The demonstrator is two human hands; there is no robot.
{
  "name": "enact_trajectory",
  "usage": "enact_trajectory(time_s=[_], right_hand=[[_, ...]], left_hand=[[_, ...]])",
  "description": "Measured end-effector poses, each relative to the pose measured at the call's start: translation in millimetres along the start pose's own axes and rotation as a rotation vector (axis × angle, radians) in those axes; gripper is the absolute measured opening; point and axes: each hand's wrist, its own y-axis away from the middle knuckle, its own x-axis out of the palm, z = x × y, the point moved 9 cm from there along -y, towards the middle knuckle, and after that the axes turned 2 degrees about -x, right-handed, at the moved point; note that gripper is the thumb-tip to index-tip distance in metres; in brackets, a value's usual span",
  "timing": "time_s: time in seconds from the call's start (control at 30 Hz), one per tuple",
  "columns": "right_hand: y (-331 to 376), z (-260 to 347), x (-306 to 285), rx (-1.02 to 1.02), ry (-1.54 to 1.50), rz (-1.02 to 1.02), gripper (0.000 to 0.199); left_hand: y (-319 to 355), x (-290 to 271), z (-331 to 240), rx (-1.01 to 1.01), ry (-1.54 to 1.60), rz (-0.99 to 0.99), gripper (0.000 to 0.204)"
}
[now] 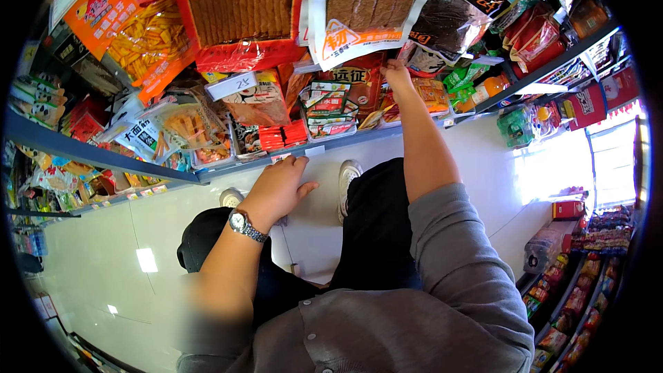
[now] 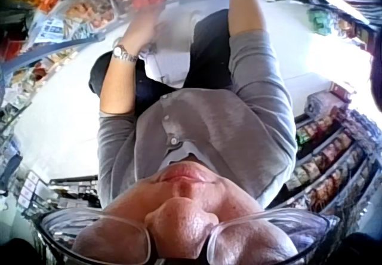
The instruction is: The person sits on the floor in a store aisle and organizes packaged snacks on the bottom shelf. They pick up various snack packages, inspect them, and place them back on the shelf in an orderly manner.
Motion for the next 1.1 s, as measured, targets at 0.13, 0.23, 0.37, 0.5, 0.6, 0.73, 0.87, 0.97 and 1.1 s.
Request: enact_trajectory(time_s=[0.13, 0.23, 0.37, 0.5, 0.6, 0.73, 0.87, 0.97, 1.1], right_hand=[[0.3, 2.1, 18.7, 0.014, -0.01, 0.052, 0.043], [-6.0, -4.7, 23.2, -0.035, 0.046, 0.109, 0.037], [25.3, 17.1, 22.5, 0.075, -0.142, 0.005, 0.02], [9.4, 11.8, 17.1, -0.014, -0.318, 0.096, 0.019], [22.3, 28.4, 18.5, -0.028, -0.349, 0.156, 0.021], [28.2, 43.4, 5.6, -0.087, -0.431, 0.198, 0.021], [40.2, 66.4, -10.0, -0.153, -0.561, 0.141, 0.024], [41.1, 72.2, -17.2, -0.187, -0.542, 0.138, 0.025], [41.0, 74.4, -21.8, -0.177, -0.552, 0.187, 0.025]], left_hand=[[1.2, -0.4, 0.8, 0.0, -0.009, -0.016, 0.048], [-0.4, 0.6, -6.0, 0.012, -0.005, -0.006, 0.048], [0.5, 4.4, -9.1, -0.001, -0.02, 0.022, 0.048], [-1.6, 3.7, -17.4, 0.012, -0.025, 0.022, 0.048], [0.4, 5.2, -18.0, 0.005, -0.021, 0.013, 0.047], [-0.7, 4.3, -25.7, -0.014, -0.023, 0.037, 0.047], [0.0, 4.3, -27.5, -0.017, -0.022, 0.024, 0.047], [0.1, 6.6, -25.1, -0.019, -0.021, 0.019, 0.047], [-0.3, 6.1, -25.7, -0.003, -0.029, 0.006, 0.046]])
